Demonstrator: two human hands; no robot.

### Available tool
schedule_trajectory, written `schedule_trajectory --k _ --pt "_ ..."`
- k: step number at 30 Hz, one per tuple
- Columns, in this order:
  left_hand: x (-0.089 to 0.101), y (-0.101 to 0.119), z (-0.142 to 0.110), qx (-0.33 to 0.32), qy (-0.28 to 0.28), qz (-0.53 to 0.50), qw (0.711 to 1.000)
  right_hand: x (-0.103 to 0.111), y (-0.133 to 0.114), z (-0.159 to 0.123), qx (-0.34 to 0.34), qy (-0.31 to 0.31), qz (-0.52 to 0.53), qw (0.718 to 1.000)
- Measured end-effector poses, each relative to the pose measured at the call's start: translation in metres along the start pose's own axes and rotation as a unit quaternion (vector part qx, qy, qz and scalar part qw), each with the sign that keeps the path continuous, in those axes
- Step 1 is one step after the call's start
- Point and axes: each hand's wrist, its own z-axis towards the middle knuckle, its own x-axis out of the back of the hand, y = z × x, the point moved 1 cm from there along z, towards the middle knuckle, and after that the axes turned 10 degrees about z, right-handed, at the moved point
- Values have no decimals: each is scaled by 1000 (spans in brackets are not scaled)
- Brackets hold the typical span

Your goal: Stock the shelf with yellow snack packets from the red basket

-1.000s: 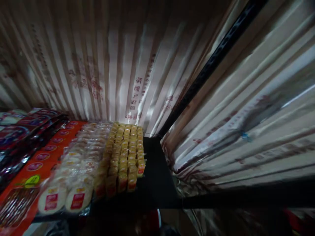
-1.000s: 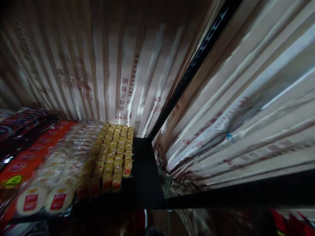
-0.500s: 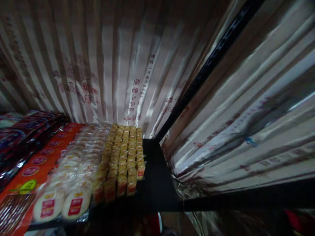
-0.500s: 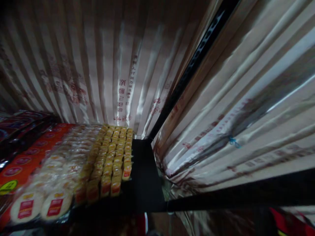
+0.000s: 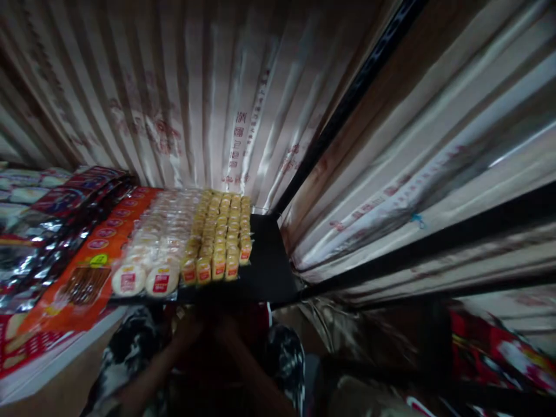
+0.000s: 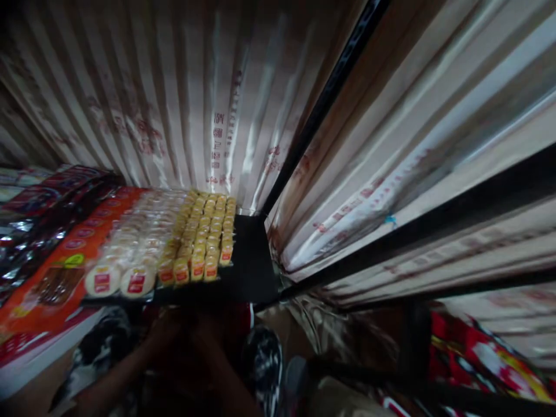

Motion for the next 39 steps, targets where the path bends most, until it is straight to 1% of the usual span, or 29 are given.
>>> schedule_trajectory --k 3,6,8,10,14,16,18,19,21,23,24,25,28,30,35,39 --pt "3 2 -15 -26 -11 -122 992 2 4 -24 2 -12 75 997" --pt "8 6 -29 -19 4 -217 976 16 0 -41 33 -17 128 991" --pt "12 10 -37 -14 17 -245 969 27 -7 -50 40 -12 137 990" --pt "17 16 -43 -29 24 -263 964 38 -16 -58 47 -7 151 987" --pt "26 30 -52 -60 23 -311 948 51 -32 -71 76 -27 193 978" --pt "30 39 -55 -65 23 -326 943 55 -34 -73 82 -29 223 971" --pt "34 48 -58 -71 47 -310 947 59 -32 -74 78 -15 263 961" --pt "35 52 -60 -74 75 -291 951 60 -30 -74 72 -6 284 956" --pt "38 60 -65 -84 150 -245 954 64 -25 -72 56 14 317 947" --pt "38 69 -70 -99 222 -201 949 69 -22 -69 42 48 339 939" --pt "36 73 -72 -114 242 -184 946 73 -20 -67 41 70 348 934" --pt "34 77 -74 -135 250 -172 943 76 -20 -64 42 97 354 929" --pt "24 92 -71 -197 228 -162 940 89 -18 -53 53 176 360 915" --pt "15 103 -62 -215 209 -175 938 99 -18 -42 61 216 348 910" --pt "0 123 -31 -199 186 -212 938 121 -18 -9 60 289 258 920" --pt "-6 129 -10 -203 183 -217 937 130 -18 10 67 319 155 933"
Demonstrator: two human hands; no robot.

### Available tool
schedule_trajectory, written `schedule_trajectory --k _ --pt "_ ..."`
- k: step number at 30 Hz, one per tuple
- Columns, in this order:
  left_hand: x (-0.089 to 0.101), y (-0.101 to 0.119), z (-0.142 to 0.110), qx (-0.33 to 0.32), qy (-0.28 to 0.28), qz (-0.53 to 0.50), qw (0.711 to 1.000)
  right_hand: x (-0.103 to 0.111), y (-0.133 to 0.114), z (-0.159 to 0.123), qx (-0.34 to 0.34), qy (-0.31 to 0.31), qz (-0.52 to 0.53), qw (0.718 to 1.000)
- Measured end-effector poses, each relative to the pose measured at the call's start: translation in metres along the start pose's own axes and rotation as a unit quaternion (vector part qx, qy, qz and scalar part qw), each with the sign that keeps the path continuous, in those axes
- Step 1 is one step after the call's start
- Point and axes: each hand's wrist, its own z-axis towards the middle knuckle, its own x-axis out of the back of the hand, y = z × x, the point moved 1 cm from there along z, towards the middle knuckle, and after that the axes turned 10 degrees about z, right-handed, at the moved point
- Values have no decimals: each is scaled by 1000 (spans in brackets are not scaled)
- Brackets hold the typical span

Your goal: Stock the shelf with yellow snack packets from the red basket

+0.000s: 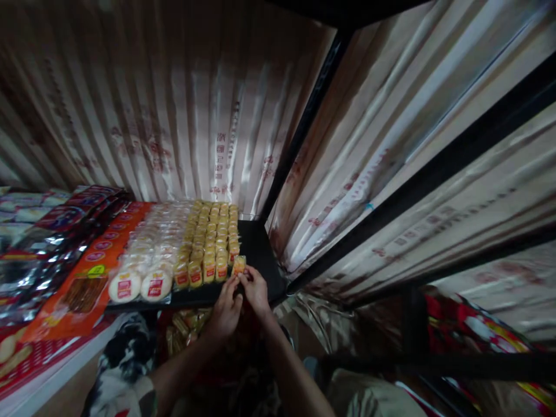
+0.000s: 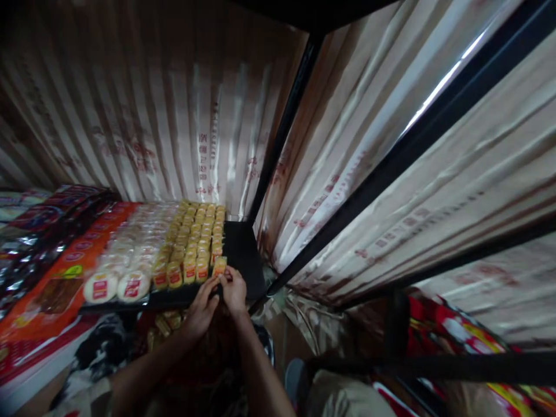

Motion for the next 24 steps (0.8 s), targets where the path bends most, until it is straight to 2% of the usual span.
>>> schedule_trajectory --k 4,11,16,24 --pt "-7 -9 10 2 -2 10 1000 -6 1 9 3 0 -40 999" --pt "-13 -23 17 -17 22 9 1000 -14 5 16 10 -12 -42 999" --pt "-8 -27 16 -43 48 38 997 -16 7 18 8 -16 -13 1000" --pt "3 -30 12 -6 63 39 997 -23 7 14 4 -3 68 998"
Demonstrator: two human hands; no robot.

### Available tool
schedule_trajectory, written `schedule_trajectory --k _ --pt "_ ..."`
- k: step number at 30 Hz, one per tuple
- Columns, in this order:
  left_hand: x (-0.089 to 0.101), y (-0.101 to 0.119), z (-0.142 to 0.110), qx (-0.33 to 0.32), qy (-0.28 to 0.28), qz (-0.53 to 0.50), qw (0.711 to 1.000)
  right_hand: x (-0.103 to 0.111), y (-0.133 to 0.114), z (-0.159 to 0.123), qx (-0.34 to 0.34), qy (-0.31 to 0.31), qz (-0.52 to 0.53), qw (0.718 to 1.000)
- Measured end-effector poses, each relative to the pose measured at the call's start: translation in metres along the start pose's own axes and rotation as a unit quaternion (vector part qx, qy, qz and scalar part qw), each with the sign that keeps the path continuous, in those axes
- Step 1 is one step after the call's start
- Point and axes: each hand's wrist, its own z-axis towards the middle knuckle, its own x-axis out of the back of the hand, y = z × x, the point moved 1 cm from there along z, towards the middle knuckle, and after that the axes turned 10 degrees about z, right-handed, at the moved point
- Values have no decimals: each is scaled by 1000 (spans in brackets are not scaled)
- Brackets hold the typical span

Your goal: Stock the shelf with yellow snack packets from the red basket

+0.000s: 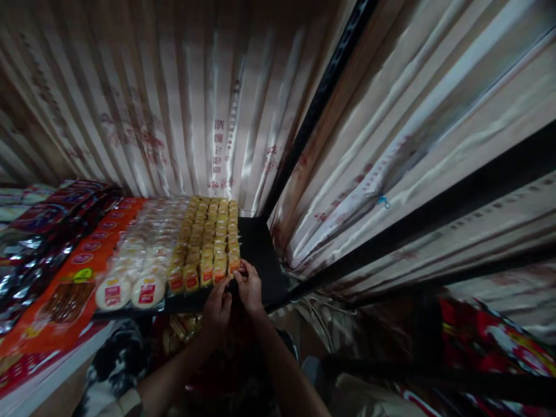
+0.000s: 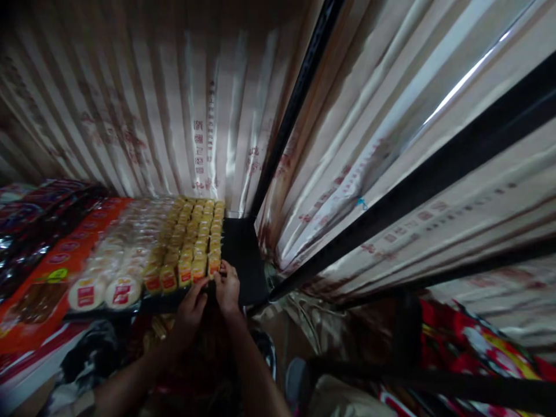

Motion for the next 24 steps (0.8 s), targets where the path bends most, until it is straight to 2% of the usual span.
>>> schedule_trajectory --k 8,13,18,21,24 --pt "-2 0 1 22 -38 -31 999 -3 -8 -2 9 3 -12 1000" --pt "1 2 -1 53 -48 -24 997 1 -6 -3 27 38 7 999" --pt "2 5 3 55 -74 -25 995 -2 -7 0 47 -2 14 999" --pt "7 12 2 48 -74 -6 996 -2 -8 -1 42 8 18 999" --pt "17 19 -10 43 -84 18 995 2 -13 -11 23 41 19 999"
